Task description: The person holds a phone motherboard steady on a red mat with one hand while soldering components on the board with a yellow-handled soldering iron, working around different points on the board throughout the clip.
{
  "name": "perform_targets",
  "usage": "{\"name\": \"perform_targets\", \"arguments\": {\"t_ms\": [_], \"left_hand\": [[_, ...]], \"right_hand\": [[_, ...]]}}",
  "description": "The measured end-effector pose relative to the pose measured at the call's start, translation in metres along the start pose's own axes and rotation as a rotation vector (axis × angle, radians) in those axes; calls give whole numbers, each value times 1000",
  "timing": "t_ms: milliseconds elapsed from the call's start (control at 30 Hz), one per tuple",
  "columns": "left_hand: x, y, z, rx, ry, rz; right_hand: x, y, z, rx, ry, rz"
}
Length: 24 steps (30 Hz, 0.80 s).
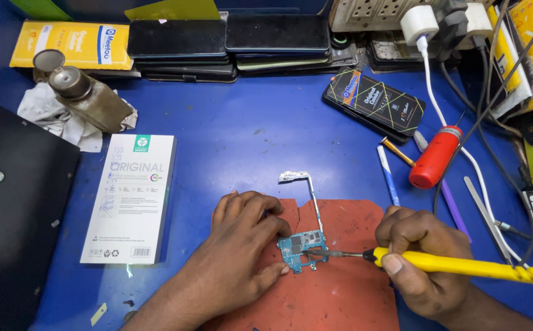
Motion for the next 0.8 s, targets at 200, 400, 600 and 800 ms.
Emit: {"name": "perform_targets", "arguments": {"t_ms": [200,400,600,800], "left_hand": [[5,5,1,6,-10,-11],[6,5,-1,-19,-7,12],[5,5,-5,-43,4,21],[5,9,-9,-46,6,19]], "right_hand": [[6,5,1,-26,-11,27],[9,7,4,-19,-13,40],[8,8,7,-3,-20,43],[8,10,9,5,-24,31]]}}
Point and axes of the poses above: each hand's wrist, its own y-axis away from the middle knuckle, its own x-axis out of the palm, z = x × y, the point moved 6 cm from there along -y, towards the middle knuckle, and after that the axes turned 6 degrees about z, right-handed, at the moved point
